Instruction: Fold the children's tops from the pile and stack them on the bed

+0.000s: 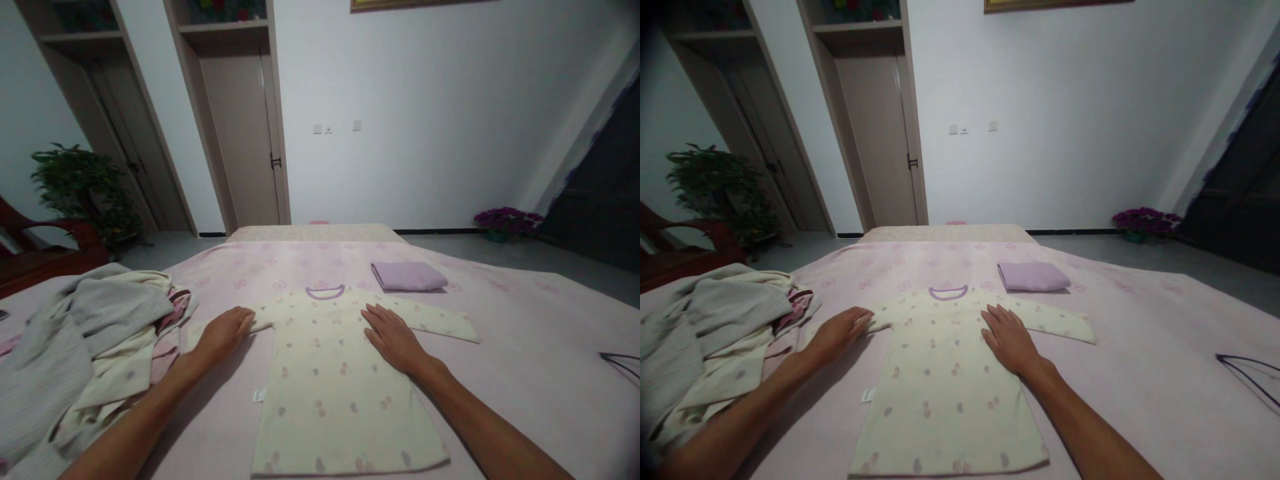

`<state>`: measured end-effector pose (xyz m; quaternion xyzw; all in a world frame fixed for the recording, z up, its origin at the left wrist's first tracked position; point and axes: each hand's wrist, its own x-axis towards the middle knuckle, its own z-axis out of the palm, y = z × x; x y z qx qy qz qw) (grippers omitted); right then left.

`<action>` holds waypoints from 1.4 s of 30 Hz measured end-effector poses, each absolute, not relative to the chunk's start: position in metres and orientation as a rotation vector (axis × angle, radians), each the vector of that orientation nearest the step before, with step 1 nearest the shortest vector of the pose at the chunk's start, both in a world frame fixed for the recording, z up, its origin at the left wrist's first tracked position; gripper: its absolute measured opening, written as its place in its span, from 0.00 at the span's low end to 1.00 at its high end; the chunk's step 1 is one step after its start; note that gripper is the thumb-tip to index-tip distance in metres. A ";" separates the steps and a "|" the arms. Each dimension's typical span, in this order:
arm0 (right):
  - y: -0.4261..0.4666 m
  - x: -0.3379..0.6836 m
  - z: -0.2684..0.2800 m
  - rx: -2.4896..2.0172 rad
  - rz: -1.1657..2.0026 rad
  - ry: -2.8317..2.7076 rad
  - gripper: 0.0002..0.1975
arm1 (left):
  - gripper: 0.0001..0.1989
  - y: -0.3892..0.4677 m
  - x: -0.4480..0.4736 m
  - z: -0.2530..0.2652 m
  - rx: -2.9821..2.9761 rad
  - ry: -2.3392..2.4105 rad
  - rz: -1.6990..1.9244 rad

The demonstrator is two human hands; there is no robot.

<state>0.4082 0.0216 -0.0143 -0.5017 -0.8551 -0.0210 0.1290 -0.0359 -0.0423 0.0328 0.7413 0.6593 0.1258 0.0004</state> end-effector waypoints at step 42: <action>0.086 0.359 0.012 -1.596 0.283 -2.630 0.36 | 0.38 0.036 0.101 -0.010 2.133 2.245 0.167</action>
